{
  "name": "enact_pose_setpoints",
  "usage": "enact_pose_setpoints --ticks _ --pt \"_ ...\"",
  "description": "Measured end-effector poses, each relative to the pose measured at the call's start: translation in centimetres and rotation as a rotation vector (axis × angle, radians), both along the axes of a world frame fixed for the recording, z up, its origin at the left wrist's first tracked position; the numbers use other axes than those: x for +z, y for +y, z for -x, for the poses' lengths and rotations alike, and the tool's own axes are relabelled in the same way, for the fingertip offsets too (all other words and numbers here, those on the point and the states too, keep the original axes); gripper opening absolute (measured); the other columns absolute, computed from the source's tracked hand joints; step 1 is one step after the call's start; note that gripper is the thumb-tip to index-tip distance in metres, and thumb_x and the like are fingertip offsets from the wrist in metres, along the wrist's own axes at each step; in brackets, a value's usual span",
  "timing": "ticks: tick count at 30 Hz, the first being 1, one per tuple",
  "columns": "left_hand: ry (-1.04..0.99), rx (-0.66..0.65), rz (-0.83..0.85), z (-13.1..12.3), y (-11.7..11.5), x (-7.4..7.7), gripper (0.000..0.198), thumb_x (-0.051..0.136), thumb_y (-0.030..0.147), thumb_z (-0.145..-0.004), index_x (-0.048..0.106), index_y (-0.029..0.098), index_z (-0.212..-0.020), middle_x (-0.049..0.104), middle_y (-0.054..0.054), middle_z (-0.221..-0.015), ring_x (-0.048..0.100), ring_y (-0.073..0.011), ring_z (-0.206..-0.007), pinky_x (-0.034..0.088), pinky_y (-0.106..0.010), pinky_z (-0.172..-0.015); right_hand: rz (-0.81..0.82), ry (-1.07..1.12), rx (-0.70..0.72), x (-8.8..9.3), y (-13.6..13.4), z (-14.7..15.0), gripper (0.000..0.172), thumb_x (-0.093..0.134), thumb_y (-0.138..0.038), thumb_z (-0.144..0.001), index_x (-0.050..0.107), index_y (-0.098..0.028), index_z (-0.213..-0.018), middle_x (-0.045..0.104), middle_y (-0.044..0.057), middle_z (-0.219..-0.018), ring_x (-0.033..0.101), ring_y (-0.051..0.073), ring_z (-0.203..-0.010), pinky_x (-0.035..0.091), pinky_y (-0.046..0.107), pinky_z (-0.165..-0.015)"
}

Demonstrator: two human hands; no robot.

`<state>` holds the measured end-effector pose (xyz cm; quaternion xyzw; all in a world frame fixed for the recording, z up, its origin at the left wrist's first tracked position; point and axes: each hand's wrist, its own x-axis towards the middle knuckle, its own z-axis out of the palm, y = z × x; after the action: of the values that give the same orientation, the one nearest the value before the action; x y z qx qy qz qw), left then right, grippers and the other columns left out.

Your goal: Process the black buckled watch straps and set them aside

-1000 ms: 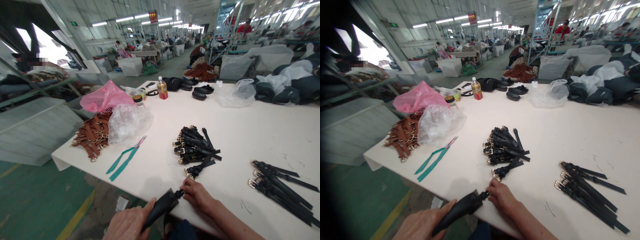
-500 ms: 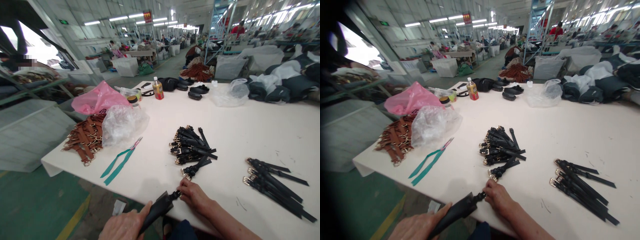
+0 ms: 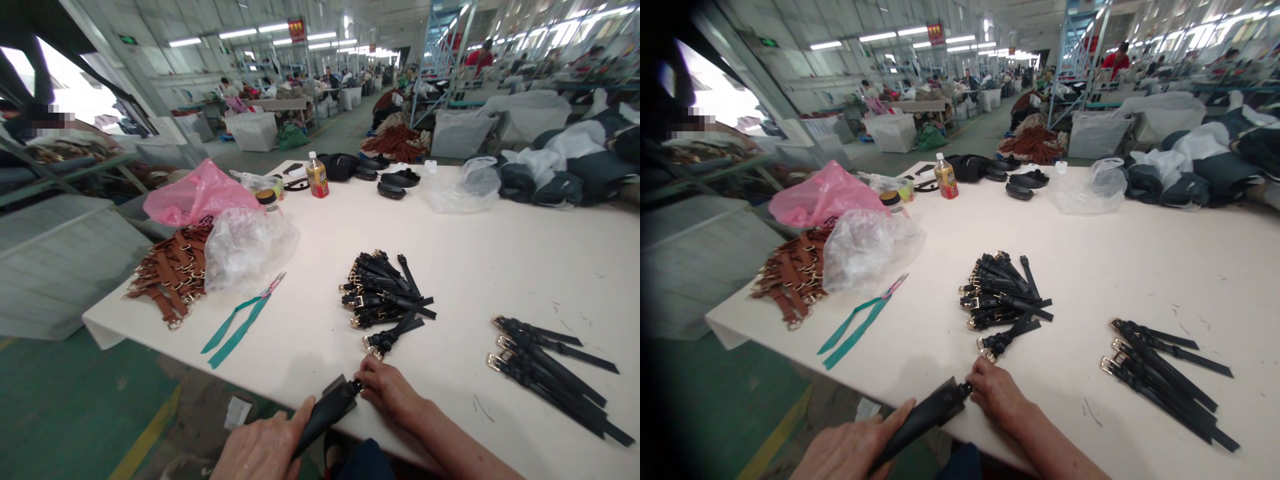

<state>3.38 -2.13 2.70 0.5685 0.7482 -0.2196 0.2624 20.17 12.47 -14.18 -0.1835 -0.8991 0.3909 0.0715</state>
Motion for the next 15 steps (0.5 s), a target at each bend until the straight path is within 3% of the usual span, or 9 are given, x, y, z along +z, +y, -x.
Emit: enact_pose_setpoints --ticks 3,9,15 --pt "-0.019 -0.029 0.018 -0.41 0.71 0.15 0.065 0.039 0.012 -0.072 0.03 0.022 -0.135 0.063 -0.011 -0.102 0.06 -0.0308 -0.091 0.047 -0.051 -0.079 0.008 -0.002 -0.01 0.18 0.04 0.01 0.017 0.054 -0.012 -0.077 0.057 -0.021 -0.091 0.053 0.003 -0.097 0.054 0.016 -0.087 0.04 0.025 -0.075" --pt "-0.008 -0.013 -0.003 0.51 -0.06 -0.14 0.058 0.035 0.015 -0.076 0.033 0.025 -0.134 0.063 -0.009 -0.107 0.058 -0.0276 -0.098 0.045 -0.047 -0.085 0.008 0.005 0.003 0.21 -0.09 -0.02 0.019 0.054 -0.013 -0.077 0.058 -0.021 -0.094 0.053 0.003 -0.098 0.054 0.016 -0.085 0.04 0.025 -0.074" --pt "-0.06 -0.02 0.005 0.06 0.34 -0.04 0.064 0.037 0.015 -0.072 0.03 0.021 -0.136 0.063 -0.011 -0.103 0.06 -0.0309 -0.092 0.047 -0.051 -0.079 0.008 0.004 -0.018 0.21 -0.08 -0.02 0.022 0.054 -0.01 -0.075 0.058 -0.021 -0.093 0.053 0.003 -0.098 0.053 0.016 -0.088 0.04 0.025 -0.077"
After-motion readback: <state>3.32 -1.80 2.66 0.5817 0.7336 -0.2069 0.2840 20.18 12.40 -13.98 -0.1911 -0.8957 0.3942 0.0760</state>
